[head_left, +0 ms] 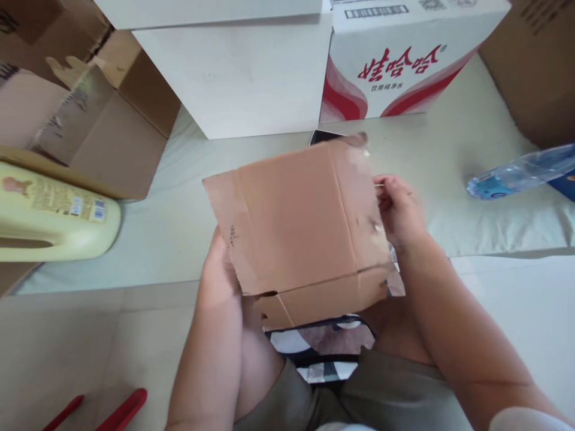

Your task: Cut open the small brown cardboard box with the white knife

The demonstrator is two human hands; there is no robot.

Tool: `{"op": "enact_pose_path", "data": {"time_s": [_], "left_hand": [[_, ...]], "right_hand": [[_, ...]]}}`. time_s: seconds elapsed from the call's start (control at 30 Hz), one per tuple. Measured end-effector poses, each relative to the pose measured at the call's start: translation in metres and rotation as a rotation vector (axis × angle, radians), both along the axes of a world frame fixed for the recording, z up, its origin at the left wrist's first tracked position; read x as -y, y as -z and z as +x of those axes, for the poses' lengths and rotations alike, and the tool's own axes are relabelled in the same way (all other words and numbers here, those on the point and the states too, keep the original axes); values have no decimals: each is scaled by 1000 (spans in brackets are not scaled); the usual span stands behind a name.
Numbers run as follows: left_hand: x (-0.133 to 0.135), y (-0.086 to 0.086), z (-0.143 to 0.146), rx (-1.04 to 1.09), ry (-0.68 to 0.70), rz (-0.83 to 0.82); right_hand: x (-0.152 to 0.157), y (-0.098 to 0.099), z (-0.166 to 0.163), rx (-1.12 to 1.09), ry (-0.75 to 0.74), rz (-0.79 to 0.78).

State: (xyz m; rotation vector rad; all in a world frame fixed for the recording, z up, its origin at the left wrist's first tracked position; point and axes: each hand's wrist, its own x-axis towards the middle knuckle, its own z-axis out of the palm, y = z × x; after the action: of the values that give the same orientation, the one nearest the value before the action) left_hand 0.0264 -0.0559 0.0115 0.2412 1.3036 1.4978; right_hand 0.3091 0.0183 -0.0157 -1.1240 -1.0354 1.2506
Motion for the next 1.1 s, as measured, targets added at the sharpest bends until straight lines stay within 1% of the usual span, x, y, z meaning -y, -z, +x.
{"op": "enact_pose_path", "data": {"time_s": [0.03,0.07,0.1,0.13,0.2,0.27,0.37,0.47,0.53,0.6,0.67,0.77,0.83,0.9,0.93,1.0,1.03,1.07,1.1], "left_hand": [[-5,-2,-2,44,17,-79],[-11,-3,-5,74,25,-108],[-19,-3,-8,102,17,-88],[-27,-4,-12,130,9,-52],[-41,-3,-18,122,-110,113],[-48,0,-21,140,-140,180],[-50,4,-18,193,-101,207],[-50,4,-13,231,-140,357],[-51,2,-12,283,-176,392],[-52,0,-12,331,-179,310],[-51,-1,-13,345,-148,204],[-50,0,-15,337,-108,157],[-50,0,-16,340,-87,165],[-51,0,-14,343,-82,162],[-51,0,-13,347,-82,159],[-52,-2,-11,364,-83,154],[-52,-2,-9,377,-80,153],[-52,-3,-8,390,-76,155],[-52,-4,-6,402,-71,158]], "right_hand": [[-3,0,2,-27,-16,-25],[-5,1,4,-46,-49,-52],[-7,2,7,-61,-98,-80],[-9,3,9,-75,-161,-105],[-8,3,11,-110,-287,-127],[-4,2,6,-135,-358,-124],[7,-2,-8,-93,-347,-152],[18,-9,-18,-88,-301,-205],[23,-18,-18,-121,-216,-191],[27,-30,-10,-120,-113,-152],[30,-49,6,-63,15,-93],[35,-89,44,80,286,30],[39,-119,74,152,521,113],[42,-145,106,214,703,203],[43,-154,122,272,747,208],[41,-164,155,402,878,203],[36,-165,172,450,905,181],[28,-164,189,492,879,160],[17,-162,205,519,865,181]]}}
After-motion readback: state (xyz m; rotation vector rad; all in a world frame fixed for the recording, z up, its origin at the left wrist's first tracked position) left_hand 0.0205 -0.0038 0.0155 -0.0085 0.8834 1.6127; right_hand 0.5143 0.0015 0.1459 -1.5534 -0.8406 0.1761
